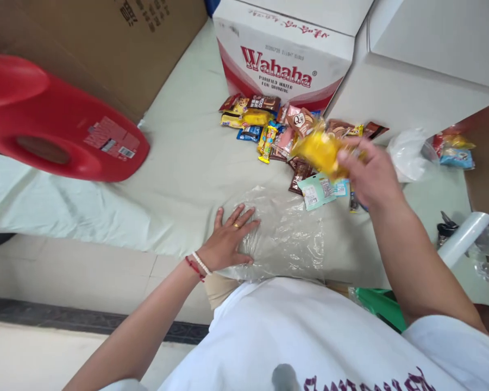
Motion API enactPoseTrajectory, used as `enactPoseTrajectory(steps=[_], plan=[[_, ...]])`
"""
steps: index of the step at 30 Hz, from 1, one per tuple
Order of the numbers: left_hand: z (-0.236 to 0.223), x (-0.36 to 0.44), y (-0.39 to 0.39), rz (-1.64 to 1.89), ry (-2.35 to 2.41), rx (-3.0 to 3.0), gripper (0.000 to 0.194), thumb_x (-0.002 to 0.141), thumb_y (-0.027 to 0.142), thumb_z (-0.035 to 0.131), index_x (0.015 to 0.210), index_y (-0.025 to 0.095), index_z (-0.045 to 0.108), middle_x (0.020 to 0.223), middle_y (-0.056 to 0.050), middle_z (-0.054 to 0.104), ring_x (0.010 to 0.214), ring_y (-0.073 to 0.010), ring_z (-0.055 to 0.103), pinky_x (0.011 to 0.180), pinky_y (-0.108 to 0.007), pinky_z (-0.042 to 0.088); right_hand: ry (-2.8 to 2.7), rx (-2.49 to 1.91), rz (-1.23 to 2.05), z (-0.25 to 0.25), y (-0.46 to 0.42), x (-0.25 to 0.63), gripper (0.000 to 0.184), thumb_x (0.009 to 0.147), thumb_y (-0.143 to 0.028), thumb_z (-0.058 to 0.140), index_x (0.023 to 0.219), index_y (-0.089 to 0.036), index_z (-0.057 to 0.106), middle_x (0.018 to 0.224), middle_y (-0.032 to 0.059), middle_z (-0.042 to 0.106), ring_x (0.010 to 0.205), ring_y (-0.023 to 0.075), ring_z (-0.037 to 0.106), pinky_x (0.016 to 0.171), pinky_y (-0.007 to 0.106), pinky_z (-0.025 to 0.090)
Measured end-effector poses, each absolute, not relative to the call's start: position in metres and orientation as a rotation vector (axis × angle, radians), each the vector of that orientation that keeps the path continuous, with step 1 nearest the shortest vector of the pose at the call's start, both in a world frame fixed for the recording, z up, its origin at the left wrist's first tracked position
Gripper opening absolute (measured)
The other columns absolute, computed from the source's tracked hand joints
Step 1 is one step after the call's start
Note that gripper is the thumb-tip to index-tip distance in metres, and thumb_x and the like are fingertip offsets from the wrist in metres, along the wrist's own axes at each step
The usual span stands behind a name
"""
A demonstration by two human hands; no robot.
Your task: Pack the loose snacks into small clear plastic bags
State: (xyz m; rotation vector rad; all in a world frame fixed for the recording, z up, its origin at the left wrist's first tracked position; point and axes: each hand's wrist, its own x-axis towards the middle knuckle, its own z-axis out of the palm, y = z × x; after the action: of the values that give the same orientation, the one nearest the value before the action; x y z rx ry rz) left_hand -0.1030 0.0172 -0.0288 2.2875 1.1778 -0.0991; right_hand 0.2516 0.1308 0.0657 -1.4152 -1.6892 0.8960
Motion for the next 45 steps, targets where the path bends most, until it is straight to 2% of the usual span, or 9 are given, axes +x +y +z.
enactPoseTrajectory(steps=[4, 11, 23, 26, 29, 34, 36, 40, 45], plan=[[-0.024, -0.102, 0.024, -0.141, 1.14, 2.294, 0.112, 0.068, 0.054, 0.087, 0.162, 0.027, 0.031, 0.173, -0.019, 0.018, 0.161, -0.0426, 0.007, 0.12, -0.076, -0.007, -1.841, -1.404, 1.453, 0.04, 0.052, 0.204, 0.042, 0.094, -0.053, 0.065, 0.124, -0.023, 0.066, 0.089, 0.0022, 0.068, 0.071, 0.0177, 0.064, 0.063, 0.029, 0.052], [-0.025, -0.12, 0.019, -0.093, 1.15, 2.271, 0.113, 0.076, 0.064, 0.077, 0.166, 0.028, 0.019, 0.175, -0.017, 0.009, 0.162, -0.0408, 0.007, 0.122, -0.072, -0.003, -2.471, -1.779, 0.599, 0.013, 0.017, 0.179, 0.059, 0.094, -0.051, 0.068, 0.144, -0.023, 0.057, 0.15, 0.0176, 0.048, 0.125, 0.0328, 0.058, 0.086, 0.039, 0.055], [-0.032, -0.123, 0.003, -0.065, 1.328, 2.268, 0.11, 0.077, 0.069, 0.073, 0.166, 0.029, 0.023, 0.174, -0.017, 0.014, 0.16, -0.0442, 0.013, 0.121, -0.072, -0.008, -2.55, -1.72, 0.731, 0.016, -0.003, 0.15, 0.048, 0.097, -0.039, 0.064, 0.143, -0.026, 0.056, 0.133, 0.014, 0.061, 0.106, 0.0284, 0.067, 0.075, 0.035, 0.055], [-0.028, -0.132, -0.006, 0.045, 1.361, 2.278, 0.103, 0.081, 0.065, 0.07, 0.165, 0.029, 0.024, 0.175, -0.015, 0.012, 0.161, -0.0419, 0.012, 0.125, -0.067, -0.001, -2.485, -1.614, 0.832, 0.011, -0.012, 0.161, 0.061, 0.095, -0.039, 0.067, 0.151, -0.026, 0.047, 0.15, 0.0173, 0.048, 0.114, 0.0295, 0.065, 0.085, 0.041, 0.058], [-0.018, -0.142, -0.023, 0.215, 1.395, 2.326, 0.075, 0.09, 0.041, 0.06, 0.16, 0.032, 0.038, 0.175, -0.008, 0.018, 0.162, -0.0364, 0.011, 0.128, -0.063, 0.001, -2.424, -1.315, 0.843, 0.011, -0.033, 0.194, 0.065, 0.097, -0.046, 0.064, 0.154, -0.026, 0.043, 0.156, 0.0185, 0.042, 0.127, 0.0306, 0.058, 0.102, 0.049, 0.054], [-0.01, -0.151, -0.048, 0.155, 0.986, 2.365, 0.079, 0.072, 0.011, 0.05, 0.147, 0.032, 0.054, 0.16, -0.003, 0.051, 0.157, -0.0294, 0.032, 0.129, -0.063, -0.002, -2.57, -1.035, 0.907, 0.002, -0.066, 0.242, 0.036, 0.098, -0.038, 0.064, 0.131, -0.025, 0.066, 0.141, 0.0153, 0.06, 0.128, 0.0317, 0.055, 0.106, 0.054, 0.051], [-0.013, -0.152, -0.051, 0.121, 0.975, 2.327, 0.071, 0.075, 0.013, 0.052, 0.144, 0.028, 0.057, 0.155, -0.007, 0.056, 0.152, -0.0298, 0.041, 0.129, -0.064, 0.0, -2.461, -1.078, 0.938, -0.004, -0.067, 0.247, 0.021, 0.102, -0.029, 0.056, 0.113, -0.023, 0.072, 0.13, 0.0146, 0.067, 0.12, 0.0284, 0.059, 0.101, 0.051, 0.053], [-0.018, -0.149, -0.035, 0.273, 1.114, 2.195, 0.028, 0.095, 0.028, 0.05, 0.11, 0.029, 0.073, 0.129, -0.005, 0.075, 0.133, -0.0252, 0.061, 0.128, -0.058, 0.018, -2.218, -1.188, 1.196, -0.001, -0.044, 0.247, 0.026, 0.104, -0.038, 0.052, 0.1, -0.023, 0.072, 0.101, 0.0099, 0.074, 0.093, 0.0225, 0.066, 0.086, 0.04, 0.055], [-0.015, -0.132, 0.008, 0.328, 1.477, 2.046, 0.033, 0.096, 0.044, 0.047, 0.088, 0.023, 0.072, 0.094, -0.01, 0.074, 0.105, -0.0293, 0.065, 0.102, -0.051, 0.048, -2.119, -1.655, 1.294, 0.014, 0.004, 0.251, 0.04, 0.102, -0.052, 0.047, 0.094, -0.02, 0.068, 0.075, 0.0026, 0.066, 0.068, 0.0177, 0.06, 0.063, 0.027, 0.046]])
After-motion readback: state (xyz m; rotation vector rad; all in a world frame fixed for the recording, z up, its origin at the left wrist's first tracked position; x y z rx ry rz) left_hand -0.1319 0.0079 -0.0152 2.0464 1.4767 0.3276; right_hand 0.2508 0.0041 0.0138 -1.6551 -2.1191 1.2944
